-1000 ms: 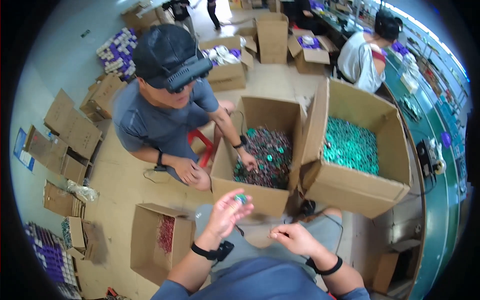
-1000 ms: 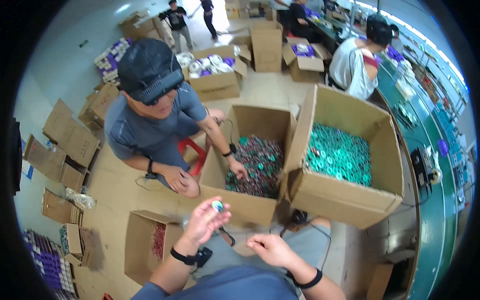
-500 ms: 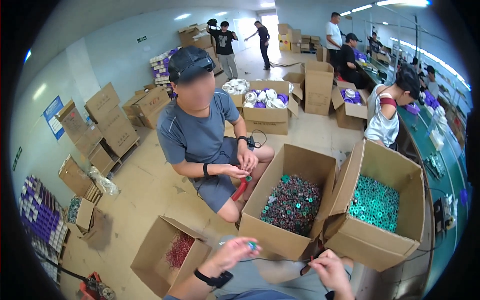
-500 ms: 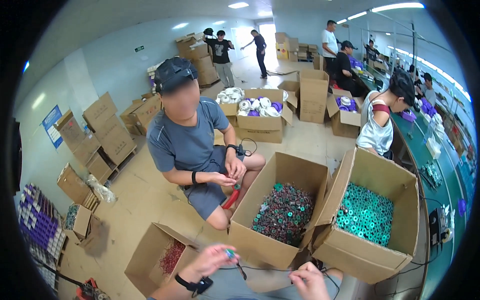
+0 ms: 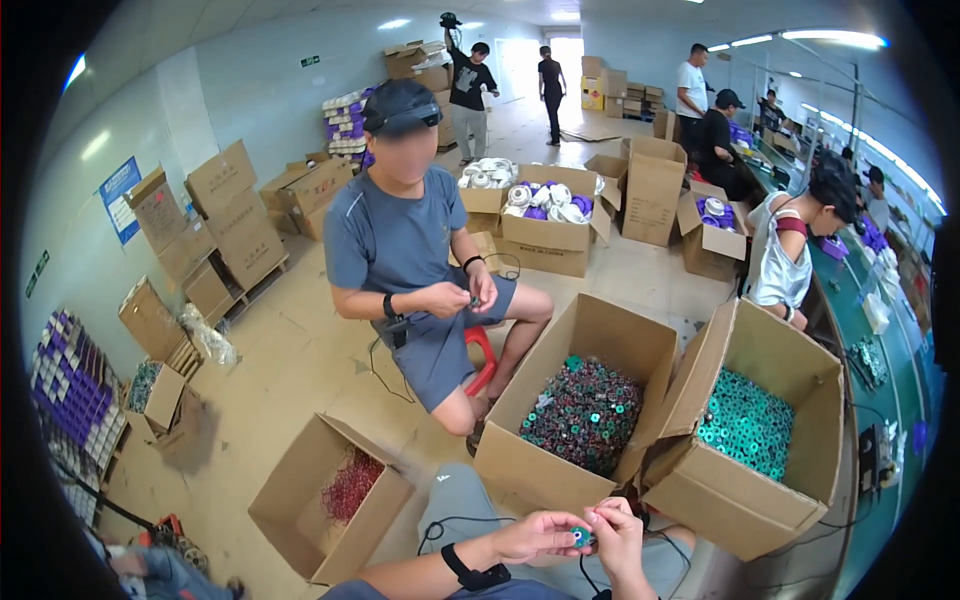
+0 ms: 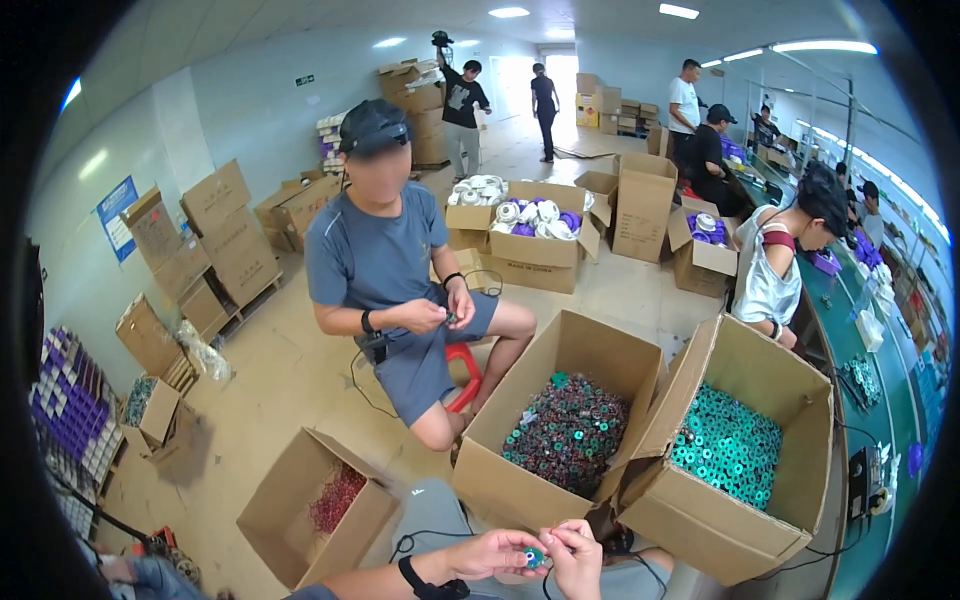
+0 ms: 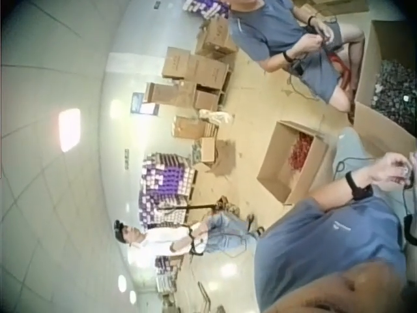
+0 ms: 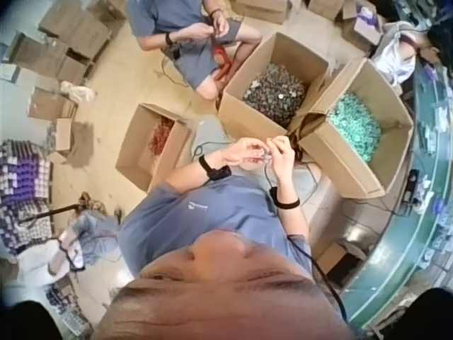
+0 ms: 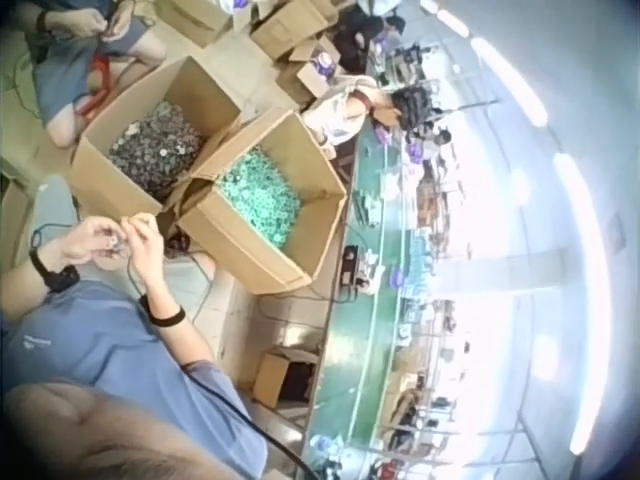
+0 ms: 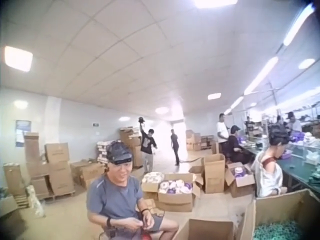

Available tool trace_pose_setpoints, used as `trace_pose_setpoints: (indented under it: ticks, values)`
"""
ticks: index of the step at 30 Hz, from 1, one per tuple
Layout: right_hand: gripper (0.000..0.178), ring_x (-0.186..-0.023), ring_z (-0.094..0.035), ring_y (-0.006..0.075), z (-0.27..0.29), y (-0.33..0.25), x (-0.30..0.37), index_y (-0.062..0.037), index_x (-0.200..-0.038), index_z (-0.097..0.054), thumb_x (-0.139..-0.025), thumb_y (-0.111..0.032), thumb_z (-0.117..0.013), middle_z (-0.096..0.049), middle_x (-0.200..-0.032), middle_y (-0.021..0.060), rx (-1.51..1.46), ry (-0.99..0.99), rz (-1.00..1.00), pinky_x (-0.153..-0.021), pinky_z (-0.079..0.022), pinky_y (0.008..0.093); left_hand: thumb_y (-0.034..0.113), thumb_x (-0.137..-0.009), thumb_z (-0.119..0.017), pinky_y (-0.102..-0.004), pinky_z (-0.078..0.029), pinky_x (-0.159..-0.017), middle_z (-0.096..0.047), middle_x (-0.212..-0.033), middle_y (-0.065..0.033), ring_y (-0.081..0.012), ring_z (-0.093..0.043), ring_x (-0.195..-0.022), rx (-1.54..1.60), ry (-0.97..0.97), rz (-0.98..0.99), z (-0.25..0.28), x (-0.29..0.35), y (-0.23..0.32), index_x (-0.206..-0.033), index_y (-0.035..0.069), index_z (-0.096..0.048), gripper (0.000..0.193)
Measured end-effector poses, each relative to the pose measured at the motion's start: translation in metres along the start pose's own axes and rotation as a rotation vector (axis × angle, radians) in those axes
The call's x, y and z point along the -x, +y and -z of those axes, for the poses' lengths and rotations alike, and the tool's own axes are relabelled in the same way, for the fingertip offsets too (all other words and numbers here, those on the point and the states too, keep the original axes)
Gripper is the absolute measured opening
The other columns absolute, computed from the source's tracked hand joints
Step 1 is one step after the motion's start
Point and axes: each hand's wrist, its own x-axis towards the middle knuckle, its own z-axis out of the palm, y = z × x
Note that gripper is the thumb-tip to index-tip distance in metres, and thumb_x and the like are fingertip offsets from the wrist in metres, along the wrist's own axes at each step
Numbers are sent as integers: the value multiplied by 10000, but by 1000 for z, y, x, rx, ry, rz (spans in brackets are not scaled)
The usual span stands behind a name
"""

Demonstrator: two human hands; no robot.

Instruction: The person assembles small plastic parts by hand.

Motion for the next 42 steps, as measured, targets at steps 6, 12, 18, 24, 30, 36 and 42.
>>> trace_pose_setpoints:
  ticks: [6,12,18,24,30,36,42]
  values:
    - [343,-866,-585,103,-15,-32,-12,-7,-1270,-631,-945,-107,-672,-615,-1117,56,176,-42,-92,-683,-498,254,183,-1047,-577,-350,-498,-1052,-652,-1280,-111,-186,-627,-1179,47,244,-167,12,25,11,-1372,-2,-567,373]
    - [530,-916,-664,265,-53,-56,-37,-58,-1232,-672,-743,-146,-856,-656,-1121,131,556,-617,336,-736,-553,341,196,-1025,-635,-266,-533,-893,-706,-1086,-37,-112,-655,-975,-86,460,-242,29,55,13,-1199,23,-673,248]
    - [383,-847,-691,278,-99,-55,-41,-34,-1070,-702,-735,-128,-861,-694,-976,117,620,-772,384,-706,-560,342,176,-1010,-657,-276,-539,-886,-696,-1033,-45,-113,-646,-955,20,479,-277,43,92,16,-1147,11,-671,215]
    - [406,-868,-634,102,-87,-25,-30,-9,-1110,-629,-758,43,-825,-656,-1045,43,218,-583,-93,-730,-543,250,71,-949,-693,-267,-564,-788,-751,-979,-90,-141,-693,-852,-8,1198,-482,145,195,1,-1036,-1,-726,117]
    - [464,-912,-615,107,-46,4,-4,-16,-1146,-561,-762,150,-762,-656,-1076,70,116,-540,-419,-817,-509,247,51,-943,-681,-282,-587,-763,-741,-972,-88,-160,-698,-843,133,1638,-812,260,325,-13,-1040,-5,-731,122]
    - [529,-976,-639,143,-12,49,34,-37,-1193,-540,-761,203,-730,-657,-1109,97,118,-518,-583,-854,-541,280,81,-932,-666,-288,-581,-705,-688,-1088,-130,-175,-686,-819,98,2014,-394,342,329,-9,-1473,23,-450,586]
    - [443,-966,-603,106,-22,25,47,-21,-1242,-627,-845,167,-682,-650,-1050,12,174,-396,-872,-827,-504,258,142,-864,-638,-403,-500,-1012,-684,-1217,-256,-365,-655,-1154,-554,1901,-19,484,369,-153,-1357,-31,-563,528]
